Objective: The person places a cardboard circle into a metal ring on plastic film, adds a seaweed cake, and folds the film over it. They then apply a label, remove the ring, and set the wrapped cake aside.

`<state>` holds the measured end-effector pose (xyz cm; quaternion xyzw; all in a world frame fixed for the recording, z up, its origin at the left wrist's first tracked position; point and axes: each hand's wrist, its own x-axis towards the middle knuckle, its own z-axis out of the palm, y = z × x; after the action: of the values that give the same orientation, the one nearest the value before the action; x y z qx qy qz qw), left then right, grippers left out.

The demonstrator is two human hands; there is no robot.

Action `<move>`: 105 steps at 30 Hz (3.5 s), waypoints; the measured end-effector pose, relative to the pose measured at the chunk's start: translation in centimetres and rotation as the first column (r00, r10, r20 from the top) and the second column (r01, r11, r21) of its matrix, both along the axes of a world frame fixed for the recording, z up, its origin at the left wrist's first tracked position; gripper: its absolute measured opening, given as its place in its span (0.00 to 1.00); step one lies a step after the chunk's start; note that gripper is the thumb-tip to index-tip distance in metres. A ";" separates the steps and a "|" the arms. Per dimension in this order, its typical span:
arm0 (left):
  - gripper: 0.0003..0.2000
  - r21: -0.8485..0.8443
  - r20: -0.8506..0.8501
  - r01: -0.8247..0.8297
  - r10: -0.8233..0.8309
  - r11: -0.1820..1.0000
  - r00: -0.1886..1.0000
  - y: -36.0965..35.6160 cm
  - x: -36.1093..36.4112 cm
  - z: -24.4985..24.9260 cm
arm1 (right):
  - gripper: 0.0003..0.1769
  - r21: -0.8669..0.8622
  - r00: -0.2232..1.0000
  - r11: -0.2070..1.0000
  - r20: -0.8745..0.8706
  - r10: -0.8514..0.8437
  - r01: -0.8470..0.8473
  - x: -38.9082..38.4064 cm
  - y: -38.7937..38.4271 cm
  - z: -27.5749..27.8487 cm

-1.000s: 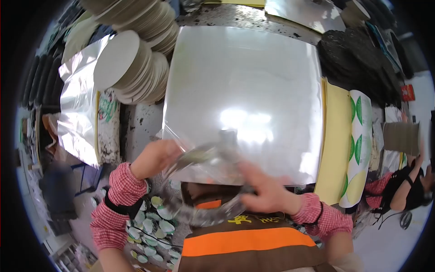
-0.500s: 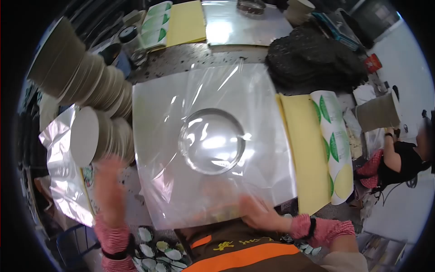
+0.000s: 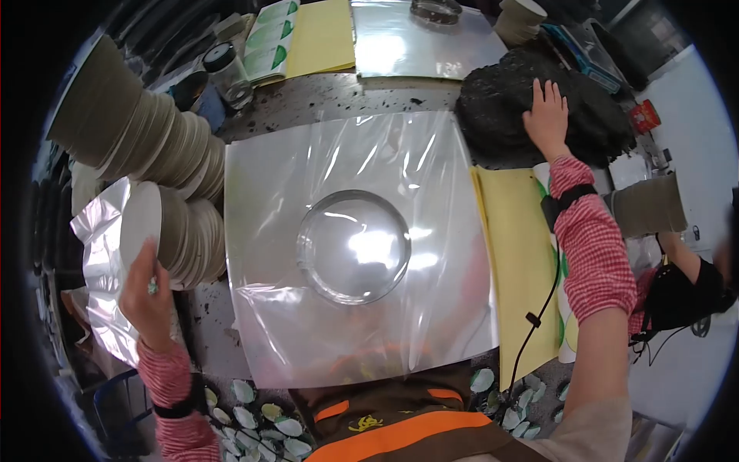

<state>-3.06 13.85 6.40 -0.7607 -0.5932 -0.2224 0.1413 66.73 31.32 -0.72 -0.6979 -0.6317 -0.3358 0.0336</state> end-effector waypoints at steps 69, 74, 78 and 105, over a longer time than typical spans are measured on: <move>0.14 -0.393 0.193 0.762 -0.765 0.514 0.615 0.5 16.1 -6.0 | 0.12 -0.110 0.310 0.389 -0.811 0.497 -0.914 -27.1 -17.8 -0.4; 0.14 -0.704 -0.010 0.515 -0.733 0.488 0.680 1.1 19.0 -8.2 | 0.18 -0.529 0.644 0.368 -0.644 0.412 -0.764 -29.9 -16.7 -2.6; 0.14 -0.599 0.243 0.685 -0.721 0.415 0.649 0.8 16.6 -6.0 | 0.12 -0.021 0.284 0.502 -0.845 0.454 -0.865 -27.7 -18.8 -1.9; 0.20 -0.166 0.544 0.765 -0.589 0.622 0.597 -0.9 16.8 -10.6 | 0.32 0.246 0.005 0.967 -0.969 0.247 -0.070 -14.5 -25.6 6.5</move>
<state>13.74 12.98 -4.19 -0.8712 -0.2972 -0.3041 -0.2455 52.25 5.72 5.82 -0.6534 -0.4796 0.2127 0.5457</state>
